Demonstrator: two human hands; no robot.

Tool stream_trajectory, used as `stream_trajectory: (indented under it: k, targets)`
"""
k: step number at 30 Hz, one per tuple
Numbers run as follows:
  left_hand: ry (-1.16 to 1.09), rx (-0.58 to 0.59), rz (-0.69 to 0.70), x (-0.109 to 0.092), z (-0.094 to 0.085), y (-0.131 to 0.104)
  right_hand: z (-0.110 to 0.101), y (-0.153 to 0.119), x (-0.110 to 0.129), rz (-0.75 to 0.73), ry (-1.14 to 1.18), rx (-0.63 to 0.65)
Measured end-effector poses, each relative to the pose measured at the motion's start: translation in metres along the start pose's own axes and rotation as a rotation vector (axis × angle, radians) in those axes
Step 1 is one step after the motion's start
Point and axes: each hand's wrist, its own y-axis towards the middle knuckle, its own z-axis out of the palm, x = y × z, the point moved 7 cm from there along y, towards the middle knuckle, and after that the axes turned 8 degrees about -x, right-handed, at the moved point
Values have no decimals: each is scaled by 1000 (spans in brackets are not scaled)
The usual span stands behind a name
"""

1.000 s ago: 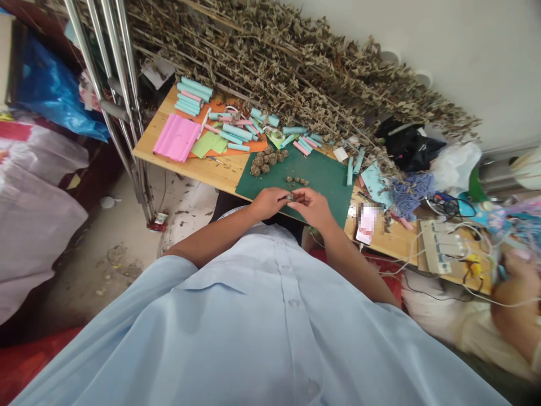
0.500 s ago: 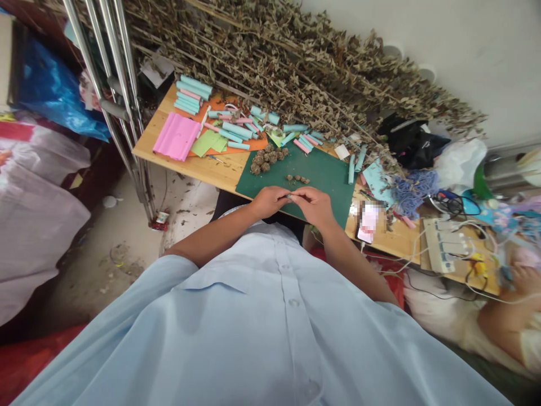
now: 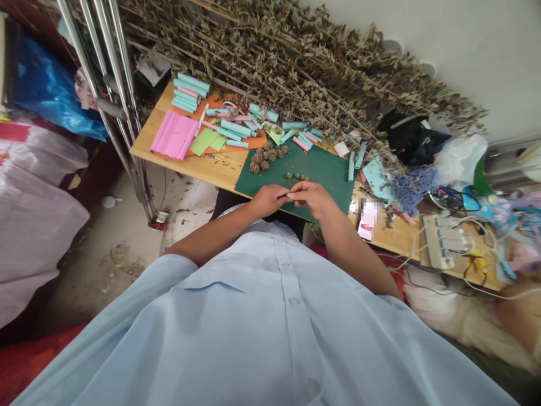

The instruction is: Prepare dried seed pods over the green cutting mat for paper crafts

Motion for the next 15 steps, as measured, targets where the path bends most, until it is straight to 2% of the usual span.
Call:
stream_trajectory:
  k: [4,9,15]
  targets:
    - [-8,-32,-74,2,-2,0,0,-2,0,-83,4,-25]
    - [-31,-14,-61,0,-2,-1,-6,-15,9,-367,-97,-111]
    - [12,-6,-39,2,-2,-1,-6,-34,20,-656,-359,-230]
